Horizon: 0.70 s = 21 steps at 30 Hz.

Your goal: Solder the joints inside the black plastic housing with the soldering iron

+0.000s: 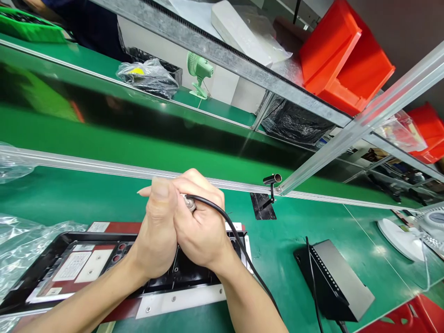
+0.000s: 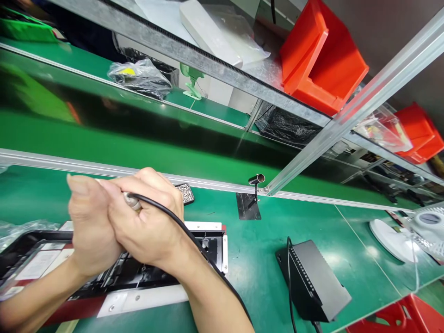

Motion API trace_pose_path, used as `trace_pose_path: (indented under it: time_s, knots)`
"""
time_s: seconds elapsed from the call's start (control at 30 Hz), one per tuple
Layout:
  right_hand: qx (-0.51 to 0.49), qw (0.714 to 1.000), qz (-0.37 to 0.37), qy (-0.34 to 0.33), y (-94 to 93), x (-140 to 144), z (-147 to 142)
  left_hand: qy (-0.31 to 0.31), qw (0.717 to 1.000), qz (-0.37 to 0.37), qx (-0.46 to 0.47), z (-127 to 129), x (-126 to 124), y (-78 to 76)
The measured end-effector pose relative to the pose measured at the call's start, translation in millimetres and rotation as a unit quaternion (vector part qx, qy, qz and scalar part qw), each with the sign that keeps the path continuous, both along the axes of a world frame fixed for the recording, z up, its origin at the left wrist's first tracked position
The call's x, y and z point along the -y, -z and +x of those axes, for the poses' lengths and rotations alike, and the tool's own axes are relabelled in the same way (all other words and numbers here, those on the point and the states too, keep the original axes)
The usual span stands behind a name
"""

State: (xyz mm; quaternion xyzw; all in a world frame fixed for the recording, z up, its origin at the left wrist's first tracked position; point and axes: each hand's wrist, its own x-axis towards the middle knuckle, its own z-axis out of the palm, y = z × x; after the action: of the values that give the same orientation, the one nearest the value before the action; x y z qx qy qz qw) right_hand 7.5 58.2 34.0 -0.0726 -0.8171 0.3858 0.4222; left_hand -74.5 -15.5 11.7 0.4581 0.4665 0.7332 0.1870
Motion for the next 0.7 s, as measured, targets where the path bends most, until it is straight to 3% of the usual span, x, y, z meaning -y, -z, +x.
trace_pose_path:
  time_s: [0.17, 0.4, 0.7]
  knots:
    - [0.001, 1.000, -0.010, -0.014, -3.0, -1, 2, -0.051, 0.998, 0.048, 0.004, 0, -4, -3.5]
    - [-0.029, 0.999, -0.003, -0.023, -1.4, 0, 1, -0.094, 0.995, 0.021, 0.030, -2, -2, -1.2]
    - [-0.008, 1.000, 0.003, -0.007, 5.6, -1, -1, -0.016, 0.999, 0.028, 0.025, 0, -4, -12.9]
